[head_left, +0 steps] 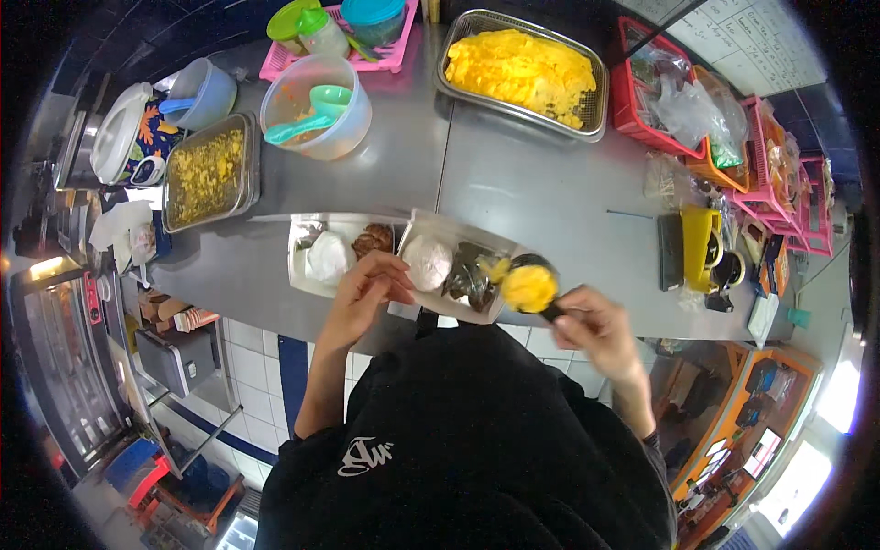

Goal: Preparing and packing food boxes with rice, fried chicken, and scrambled eggs.

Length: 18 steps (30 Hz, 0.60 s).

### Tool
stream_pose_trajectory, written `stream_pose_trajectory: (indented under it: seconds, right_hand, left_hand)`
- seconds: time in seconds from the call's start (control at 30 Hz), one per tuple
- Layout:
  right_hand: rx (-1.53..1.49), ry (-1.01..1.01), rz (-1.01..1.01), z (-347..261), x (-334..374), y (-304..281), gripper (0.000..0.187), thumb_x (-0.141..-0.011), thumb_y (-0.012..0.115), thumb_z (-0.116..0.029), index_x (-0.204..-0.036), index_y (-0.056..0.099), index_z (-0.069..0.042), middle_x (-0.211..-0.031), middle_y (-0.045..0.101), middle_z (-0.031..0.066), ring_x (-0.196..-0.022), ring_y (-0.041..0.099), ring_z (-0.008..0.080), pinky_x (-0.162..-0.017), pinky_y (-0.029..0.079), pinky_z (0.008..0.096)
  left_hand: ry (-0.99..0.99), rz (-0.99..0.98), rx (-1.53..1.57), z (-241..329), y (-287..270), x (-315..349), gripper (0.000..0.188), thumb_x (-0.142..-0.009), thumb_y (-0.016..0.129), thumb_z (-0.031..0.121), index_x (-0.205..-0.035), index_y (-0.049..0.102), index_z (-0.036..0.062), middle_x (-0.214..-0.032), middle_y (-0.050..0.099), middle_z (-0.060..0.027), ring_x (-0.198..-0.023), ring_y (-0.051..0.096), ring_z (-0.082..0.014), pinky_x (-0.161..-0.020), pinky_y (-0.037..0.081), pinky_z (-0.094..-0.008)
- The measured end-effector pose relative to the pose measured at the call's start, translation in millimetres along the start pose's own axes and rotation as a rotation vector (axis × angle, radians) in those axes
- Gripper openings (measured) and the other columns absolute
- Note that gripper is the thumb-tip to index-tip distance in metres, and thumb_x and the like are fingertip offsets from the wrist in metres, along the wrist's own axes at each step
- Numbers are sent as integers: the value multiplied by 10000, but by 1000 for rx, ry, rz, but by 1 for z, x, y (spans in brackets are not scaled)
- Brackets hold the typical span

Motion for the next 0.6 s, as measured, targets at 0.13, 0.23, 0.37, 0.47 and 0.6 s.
stream_pose_trajectory:
  seconds: [0.13, 0.23, 0.37, 0.47, 0.6]
  right_hand:
    - [708, -355, 175, 67, -6, 39, 167, -792, 535, 84, -943, 549, 13, -846, 572, 110, -642, 576, 217, -565, 465, 270]
    - [950, -437, 200, 109, -8, 49, 252, -753, 547, 101, -986, 557, 6, -867, 542, 128, -753, 578, 304, -674, 487, 345]
    - [1119, -517, 240, 103, -5, 55, 271, -736, 567, 98, -991, 554, 5, -865, 549, 128, -799, 574, 322, -734, 482, 368]
    - [788, -592, 270, 87, -3, 41, 215, -781, 572, 46, -988, 554, -7, -866, 549, 120, -712, 590, 228, -615, 492, 328]
    - [210, -208, 229, 29, 3, -1, 105, -832, 578, 8, -936, 564, 8, -718, 557, 16, -593, 529, 51, -500, 433, 183]
  left_hand:
    - [29, 221, 51, 3, -12, 8, 160, -908, 416, 64, -1038, 499, 21, -826, 517, -42, -750, 562, -139, -702, 506, -298]
    - [174, 246, 55, 20, -8, 3, 136, -904, 458, 46, -1031, 500, 20, -865, 517, -46, -785, 558, -122, -715, 505, -280]
    - [276, 197, -7, 34, -1, -8, 146, -898, 495, 55, -1037, 496, 13, -892, 518, -49, -792, 559, -120, -720, 502, -279]
    - [355, 117, -5, 49, 12, -22, 178, -885, 514, 44, -1055, 489, -1, -931, 525, -59, -847, 561, -132, -755, 501, -291]
    - [347, 25, 57, 78, 36, -59, 279, -864, 531, 70, -1127, 476, -5, -1064, 551, -121, -1037, 546, -210, -891, 457, -342]
Point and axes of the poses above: each hand's wrist, its own x-axis away from the middle knuckle, its own y-axis out of the palm, z = x × y, the point moved 5 cm from there along -x, towards the middle knuckle
